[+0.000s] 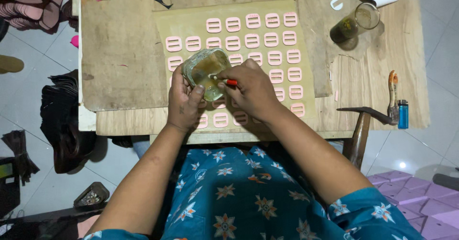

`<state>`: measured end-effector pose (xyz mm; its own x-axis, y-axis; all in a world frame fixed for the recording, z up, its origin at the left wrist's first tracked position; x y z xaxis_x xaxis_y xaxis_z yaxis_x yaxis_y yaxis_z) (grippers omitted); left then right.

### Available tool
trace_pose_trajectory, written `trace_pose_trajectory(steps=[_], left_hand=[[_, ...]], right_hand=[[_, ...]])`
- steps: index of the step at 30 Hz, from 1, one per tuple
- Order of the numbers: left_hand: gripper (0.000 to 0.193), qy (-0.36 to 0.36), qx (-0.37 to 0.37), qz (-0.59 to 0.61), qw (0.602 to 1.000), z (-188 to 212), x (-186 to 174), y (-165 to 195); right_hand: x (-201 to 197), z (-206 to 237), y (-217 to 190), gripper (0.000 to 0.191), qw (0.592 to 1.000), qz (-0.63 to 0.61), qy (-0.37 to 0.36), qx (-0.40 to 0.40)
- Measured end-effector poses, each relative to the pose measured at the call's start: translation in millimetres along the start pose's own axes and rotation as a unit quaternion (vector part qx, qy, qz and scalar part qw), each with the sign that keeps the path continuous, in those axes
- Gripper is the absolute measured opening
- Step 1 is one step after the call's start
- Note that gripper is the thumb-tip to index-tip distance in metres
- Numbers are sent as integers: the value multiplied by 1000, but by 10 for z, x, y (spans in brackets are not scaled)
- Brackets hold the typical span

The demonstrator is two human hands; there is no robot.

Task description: The person sits at a low workbench covered with pink foam sandal strap components. They hammer white buckle fittings onto a few pieces, then dip a small brush into a container of liquid glue and brush the glue onto the foam pieces one at a time, working across the board.

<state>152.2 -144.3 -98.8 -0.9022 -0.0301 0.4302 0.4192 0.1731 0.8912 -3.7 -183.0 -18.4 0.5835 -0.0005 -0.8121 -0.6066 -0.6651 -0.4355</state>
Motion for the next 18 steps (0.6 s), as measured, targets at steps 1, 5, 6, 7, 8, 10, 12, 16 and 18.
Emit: trace_pose_trajectory(steps=[1, 5, 6, 7, 8, 10, 12, 16, 18], left_hand=[[83, 1, -2, 4, 1000, -3, -12, -6], [85, 8, 5, -13, 1000, 9, -35, -23], [88, 19, -12, 3, 1000, 19, -51, -65], [90, 27, -28, 19, 999, 27, -56, -101], [92, 35, -44, 36, 998, 27, -59, -146], [90, 19, -11, 16, 1000, 24, -19, -123], [89, 9, 8, 0, 1000, 23, -6, -115], [90, 3, 15, -22, 1000, 32, -9, -148], [90, 4, 15, -34, 999, 38, -5, -173]], right_hand=[[-68, 10, -19, 21, 1000, -11, 22, -5], [-404, 237, -99, 21, 996, -5, 80, -45], [-470, 337, -107, 21, 995, 11, 87, -58], [-443, 459, 20, 18, 998, -57, 34, 20], [-390, 642, 125, 15, 987, -124, -18, 96], [-361, 972, 494, 11, 944, -210, -51, 248], [-435, 1351, 925, 10, 885, -246, -7, 395], [-773, 1811, 1536, 15, 857, -199, 130, 457], [-839, 1987, 1727, 16, 836, -216, 160, 478]])
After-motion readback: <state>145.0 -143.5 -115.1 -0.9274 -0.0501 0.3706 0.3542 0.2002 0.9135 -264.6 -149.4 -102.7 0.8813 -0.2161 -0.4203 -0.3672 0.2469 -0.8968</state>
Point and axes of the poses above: each hand's wrist, its own z-axis away from the middle knuckle, its own x-axis out of the palm, y = z × x, the point moved 8 cm from there along -z, towards the middle knuckle, and after that the axes turned 15 degrees about z, right-handed, at the moved point
